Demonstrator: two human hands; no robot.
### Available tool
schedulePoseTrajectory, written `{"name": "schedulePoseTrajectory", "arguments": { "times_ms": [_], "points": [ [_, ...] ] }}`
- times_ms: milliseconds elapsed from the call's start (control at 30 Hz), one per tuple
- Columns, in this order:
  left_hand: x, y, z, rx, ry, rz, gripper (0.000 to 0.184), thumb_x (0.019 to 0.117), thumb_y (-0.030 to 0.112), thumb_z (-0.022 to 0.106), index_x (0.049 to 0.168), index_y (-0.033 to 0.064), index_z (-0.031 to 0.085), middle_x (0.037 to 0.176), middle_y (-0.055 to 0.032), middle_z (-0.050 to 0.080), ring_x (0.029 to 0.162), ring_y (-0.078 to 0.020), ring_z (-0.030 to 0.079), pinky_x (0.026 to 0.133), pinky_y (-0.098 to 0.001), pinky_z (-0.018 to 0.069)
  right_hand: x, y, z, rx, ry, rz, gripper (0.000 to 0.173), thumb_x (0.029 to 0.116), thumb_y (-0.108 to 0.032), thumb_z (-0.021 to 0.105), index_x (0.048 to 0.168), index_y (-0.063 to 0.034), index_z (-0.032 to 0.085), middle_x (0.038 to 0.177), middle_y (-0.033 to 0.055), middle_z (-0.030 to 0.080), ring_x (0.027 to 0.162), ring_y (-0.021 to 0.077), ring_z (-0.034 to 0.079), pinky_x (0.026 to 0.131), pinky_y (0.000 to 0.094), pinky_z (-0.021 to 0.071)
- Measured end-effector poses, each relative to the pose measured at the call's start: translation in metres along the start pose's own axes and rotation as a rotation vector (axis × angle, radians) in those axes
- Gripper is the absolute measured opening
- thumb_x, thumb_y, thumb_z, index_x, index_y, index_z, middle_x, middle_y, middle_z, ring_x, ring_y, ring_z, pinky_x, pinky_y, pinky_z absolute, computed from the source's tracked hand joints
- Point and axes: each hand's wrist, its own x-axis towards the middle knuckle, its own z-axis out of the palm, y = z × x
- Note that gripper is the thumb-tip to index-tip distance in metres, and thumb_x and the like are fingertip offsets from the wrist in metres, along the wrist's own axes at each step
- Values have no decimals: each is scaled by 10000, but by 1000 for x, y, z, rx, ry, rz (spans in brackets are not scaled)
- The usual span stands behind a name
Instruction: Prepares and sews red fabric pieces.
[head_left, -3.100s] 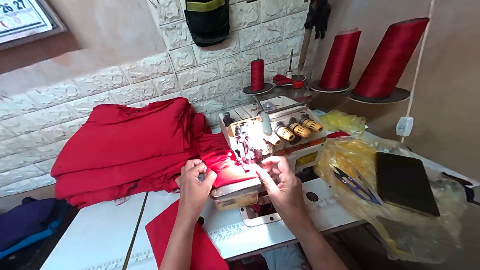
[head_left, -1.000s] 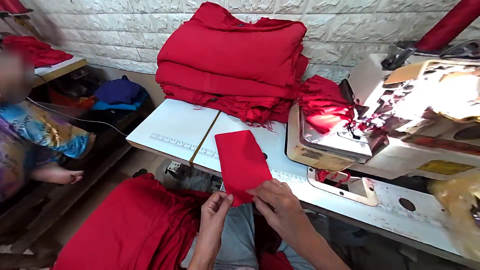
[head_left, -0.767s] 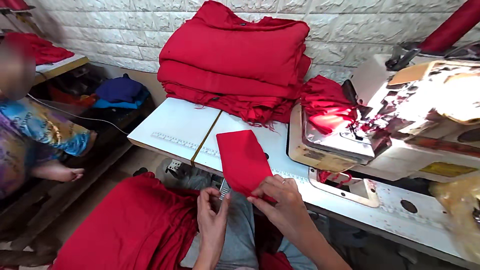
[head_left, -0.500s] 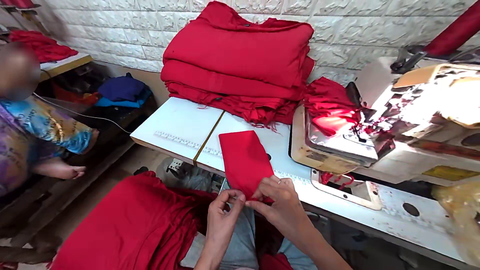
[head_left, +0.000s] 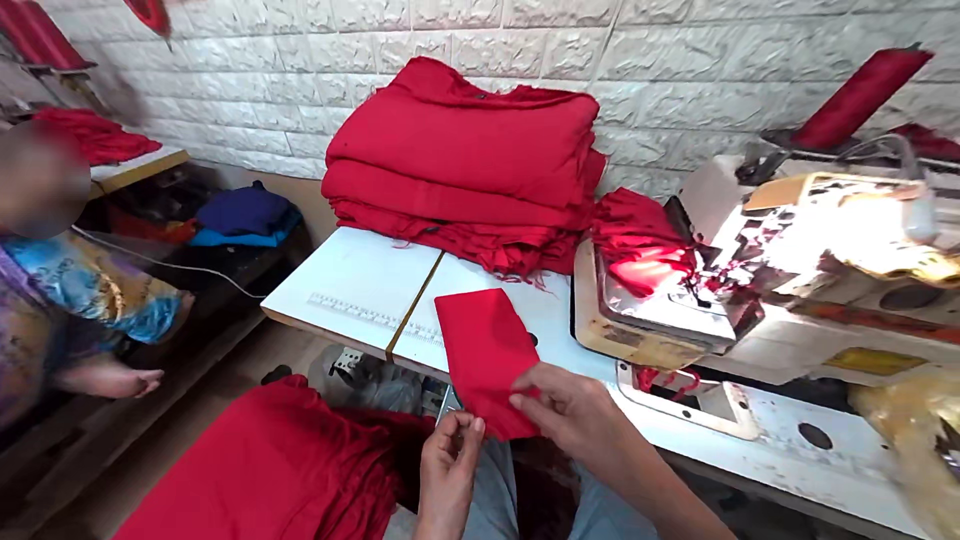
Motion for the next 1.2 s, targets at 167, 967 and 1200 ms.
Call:
{"name": "schedulePoseTrajectory", "arguments": {
  "times_ms": [167,967,1200],
  "points": [
    [2,-7,0,25,22,-40,112,983,80,582,931,42,674,767,33,654,696,-25,620,672,-195,529,50,-33,-36,5,-45,195,213,1068,-184,496,1137,-34,631,775,31,682,604,110,652,570,294,547],
    [143,187,20,225,-338,473,586,915,59,687,1446,101,440,1350,-47,591,797,-96,687,665,-264,594,167,-72,-135,-136,178,-483,128,971,-215,681,991,-112,755,766,-19,680,655,53,601,651,289,521],
    [164,207,32,373,-436,571,102,1012,96,620,990,16,679,778,-42,694,623,-101,664,589,-257,590,149,-78,-142,44,-43,-416,323,860,-174,806,1091,-49,617,762,5,622,621,73,565,578,233,489]
  ]
}}
